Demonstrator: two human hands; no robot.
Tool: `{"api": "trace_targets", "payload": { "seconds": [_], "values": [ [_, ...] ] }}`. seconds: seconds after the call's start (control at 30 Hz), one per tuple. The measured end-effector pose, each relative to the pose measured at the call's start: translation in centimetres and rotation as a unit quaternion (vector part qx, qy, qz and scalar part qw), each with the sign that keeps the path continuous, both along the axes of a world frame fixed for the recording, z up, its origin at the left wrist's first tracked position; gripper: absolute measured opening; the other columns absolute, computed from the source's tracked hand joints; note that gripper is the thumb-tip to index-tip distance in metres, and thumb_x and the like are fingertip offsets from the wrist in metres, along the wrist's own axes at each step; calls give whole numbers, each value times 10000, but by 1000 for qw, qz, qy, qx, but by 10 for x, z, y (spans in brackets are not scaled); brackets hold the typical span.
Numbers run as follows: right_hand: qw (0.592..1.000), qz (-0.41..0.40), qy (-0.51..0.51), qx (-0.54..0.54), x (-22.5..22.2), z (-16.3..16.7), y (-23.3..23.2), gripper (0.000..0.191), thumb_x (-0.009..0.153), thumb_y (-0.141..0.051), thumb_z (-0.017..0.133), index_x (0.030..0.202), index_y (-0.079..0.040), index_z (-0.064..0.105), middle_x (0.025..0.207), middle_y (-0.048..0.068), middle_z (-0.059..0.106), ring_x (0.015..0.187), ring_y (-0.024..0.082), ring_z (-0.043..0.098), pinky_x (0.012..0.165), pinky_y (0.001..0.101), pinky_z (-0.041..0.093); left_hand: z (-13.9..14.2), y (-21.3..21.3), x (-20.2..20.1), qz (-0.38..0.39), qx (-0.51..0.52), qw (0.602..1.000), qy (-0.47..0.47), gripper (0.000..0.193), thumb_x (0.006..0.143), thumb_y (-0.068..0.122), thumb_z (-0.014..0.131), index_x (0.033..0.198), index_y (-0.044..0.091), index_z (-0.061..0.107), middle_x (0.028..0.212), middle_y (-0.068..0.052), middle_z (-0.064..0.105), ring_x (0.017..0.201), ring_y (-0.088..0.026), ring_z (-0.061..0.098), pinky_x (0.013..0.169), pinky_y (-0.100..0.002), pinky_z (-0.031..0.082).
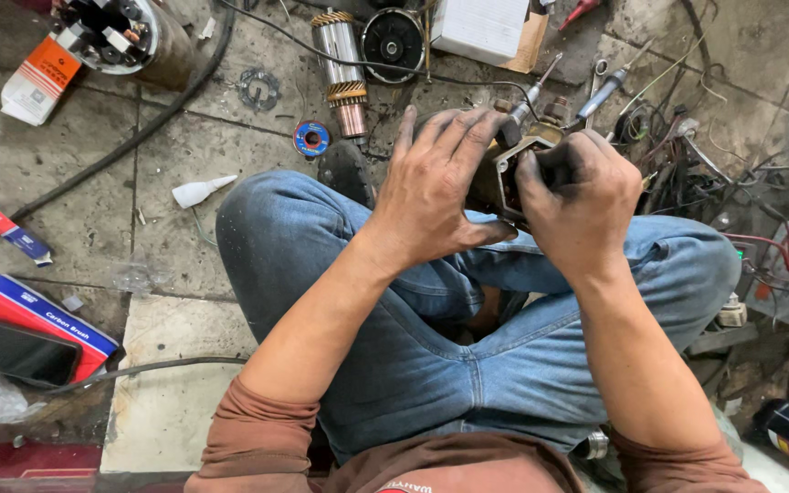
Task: The person sits on the floor and repairs a disassembled electric motor. They insert copper windings into the stator slots, use pliers to adjust the wires, and then use a soldering iron to secure the connections.
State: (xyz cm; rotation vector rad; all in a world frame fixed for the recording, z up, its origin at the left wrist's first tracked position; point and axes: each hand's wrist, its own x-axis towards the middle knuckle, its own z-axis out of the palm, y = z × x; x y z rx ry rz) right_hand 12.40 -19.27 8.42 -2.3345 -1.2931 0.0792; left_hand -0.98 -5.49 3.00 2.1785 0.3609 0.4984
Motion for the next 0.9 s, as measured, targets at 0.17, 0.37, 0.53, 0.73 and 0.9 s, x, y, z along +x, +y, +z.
{"api": "trace_targets", "payload": {
  "seconds": [0.17,0.37,0.53,0.73,0.9],
  "values": [
    [999,-32,12,-10,-2,-1,2,265,925,-116,832,836,-4,609,771,138,597,679,299,606,647,402,462,-1,1,0,2,8,1000,-5,1131,616,619,914,1468,45,439,1448,-167,547,1349,-377,508,1177,-680,300],
    [1000,10,-6,3,-8,13,-1,198,984,-138,813,985,1,671,937,136,666,799,318,681,726,394,535,-3,1,1,1,3,1000,-21,1138,622,636,917,1448,14,442,1437,-180,543,1341,-379,510,1175,-671,299],
    [995,69,-72,-26,-9,24,-8,242,1020,-148,807,1213,-33,716,1147,140,694,909,301,720,769,366,576,-5,1,2,-2,-2,1000,-22,1117,629,602,925,1448,15,442,1442,-177,540,1356,-377,510,1191,-655,306],
    [977,155,-135,-63,2,25,-8,255,968,-59,777,1220,-83,743,1140,82,705,912,257,725,735,360,562,-3,2,1,-5,-9,1000,-25,1125,625,577,937,1458,13,433,1448,-175,539,1359,-375,509,1194,-649,308],
    [967,178,-157,-95,5,27,-8,337,893,-69,768,1229,-84,748,1101,76,686,899,262,707,742,365,561,-3,1,2,-4,-8,1000,-21,1149,606,588,939,1456,9,427,1429,-178,541,1349,-375,512,1190,-650,309]
  ]
}}
